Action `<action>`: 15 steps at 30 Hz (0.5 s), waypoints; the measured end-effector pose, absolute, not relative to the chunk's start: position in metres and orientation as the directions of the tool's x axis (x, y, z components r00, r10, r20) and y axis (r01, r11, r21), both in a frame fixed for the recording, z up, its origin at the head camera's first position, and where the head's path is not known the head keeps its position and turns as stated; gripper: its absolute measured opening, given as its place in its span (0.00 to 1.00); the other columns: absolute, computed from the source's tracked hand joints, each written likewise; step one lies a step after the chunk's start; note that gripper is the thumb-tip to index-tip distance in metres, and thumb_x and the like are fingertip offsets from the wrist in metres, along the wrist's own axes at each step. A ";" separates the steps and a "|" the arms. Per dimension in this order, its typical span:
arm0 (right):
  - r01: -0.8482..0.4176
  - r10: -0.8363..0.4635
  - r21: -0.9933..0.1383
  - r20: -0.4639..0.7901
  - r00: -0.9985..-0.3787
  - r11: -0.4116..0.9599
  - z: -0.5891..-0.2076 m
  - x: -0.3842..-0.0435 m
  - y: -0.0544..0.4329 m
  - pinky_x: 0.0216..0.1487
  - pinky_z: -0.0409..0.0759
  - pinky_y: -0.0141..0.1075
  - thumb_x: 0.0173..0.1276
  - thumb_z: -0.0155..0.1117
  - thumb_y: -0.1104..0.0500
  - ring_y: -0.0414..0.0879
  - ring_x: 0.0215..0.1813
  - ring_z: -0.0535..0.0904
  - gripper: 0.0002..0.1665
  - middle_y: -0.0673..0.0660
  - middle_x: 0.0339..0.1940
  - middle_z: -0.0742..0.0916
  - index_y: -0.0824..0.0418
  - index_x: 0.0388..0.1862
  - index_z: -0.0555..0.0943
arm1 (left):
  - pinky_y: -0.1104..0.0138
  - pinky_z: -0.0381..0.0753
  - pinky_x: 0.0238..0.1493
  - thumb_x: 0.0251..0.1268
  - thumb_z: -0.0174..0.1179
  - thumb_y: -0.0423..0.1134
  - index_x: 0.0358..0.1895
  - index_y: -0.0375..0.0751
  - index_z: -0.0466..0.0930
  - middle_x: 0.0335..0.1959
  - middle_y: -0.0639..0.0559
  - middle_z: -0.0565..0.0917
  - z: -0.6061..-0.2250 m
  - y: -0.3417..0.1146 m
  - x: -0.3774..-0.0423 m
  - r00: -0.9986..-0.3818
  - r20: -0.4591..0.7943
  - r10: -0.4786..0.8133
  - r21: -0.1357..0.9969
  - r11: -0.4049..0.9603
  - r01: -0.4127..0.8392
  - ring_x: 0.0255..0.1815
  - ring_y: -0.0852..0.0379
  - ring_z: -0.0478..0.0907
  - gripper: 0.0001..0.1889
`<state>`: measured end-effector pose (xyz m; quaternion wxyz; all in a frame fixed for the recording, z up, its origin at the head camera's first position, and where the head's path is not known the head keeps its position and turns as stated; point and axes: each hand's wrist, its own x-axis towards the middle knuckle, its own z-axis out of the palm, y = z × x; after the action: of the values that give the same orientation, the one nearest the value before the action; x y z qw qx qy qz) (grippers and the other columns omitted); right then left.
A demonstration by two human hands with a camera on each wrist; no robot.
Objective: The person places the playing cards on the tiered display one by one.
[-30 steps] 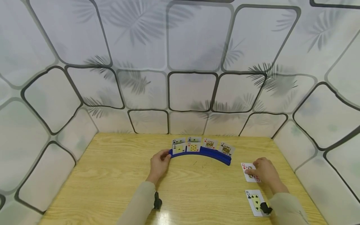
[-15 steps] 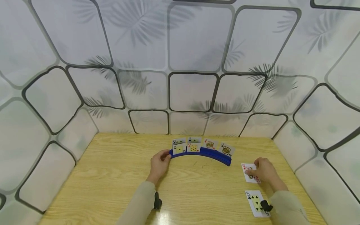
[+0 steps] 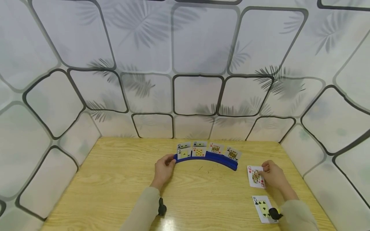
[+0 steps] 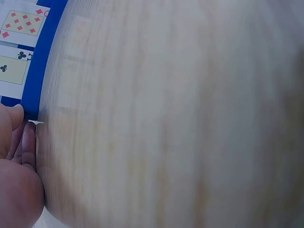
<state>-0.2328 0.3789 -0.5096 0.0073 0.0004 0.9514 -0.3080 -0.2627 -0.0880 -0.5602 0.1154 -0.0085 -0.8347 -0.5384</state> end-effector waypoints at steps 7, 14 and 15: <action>-0.032 -0.025 -0.679 0.020 -0.999 0.733 -0.494 -0.223 0.375 0.33 0.84 0.33 0.78 0.65 0.63 0.48 0.40 0.84 0.20 0.76 0.51 0.84 0.75 0.59 0.71 | 0.51 0.88 0.57 0.74 0.65 0.30 0.59 0.34 0.86 0.52 0.39 0.90 -0.558 -0.087 -0.262 -0.973 0.199 -0.116 0.904 0.406 0.136 0.51 0.43 0.88 0.14; -0.124 -0.064 -0.719 0.110 -0.992 0.684 -0.479 -0.217 0.363 0.32 0.84 0.32 0.78 0.65 0.64 0.33 0.36 0.80 0.20 0.69 0.47 0.87 0.74 0.60 0.72 | 0.51 0.88 0.56 0.73 0.65 0.29 0.58 0.34 0.86 0.51 0.39 0.90 -0.559 -0.087 -0.262 -0.973 0.201 -0.114 0.902 0.408 0.139 0.51 0.44 0.88 0.14; -0.142 -0.072 -0.721 0.128 -0.989 0.678 -0.478 -0.216 0.361 0.32 0.84 0.31 0.77 0.65 0.65 0.32 0.36 0.80 0.20 0.68 0.46 0.88 0.73 0.60 0.72 | 0.51 0.88 0.57 0.74 0.65 0.30 0.58 0.34 0.86 0.51 0.39 0.90 -0.560 -0.087 -0.262 -0.974 0.196 -0.116 0.905 0.404 0.134 0.51 0.44 0.88 0.14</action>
<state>-0.2164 0.3608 -0.4775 -0.0444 -0.0586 0.9148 -0.3972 -0.2619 -0.0872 -0.5598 0.1145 -0.0053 -0.8301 -0.5457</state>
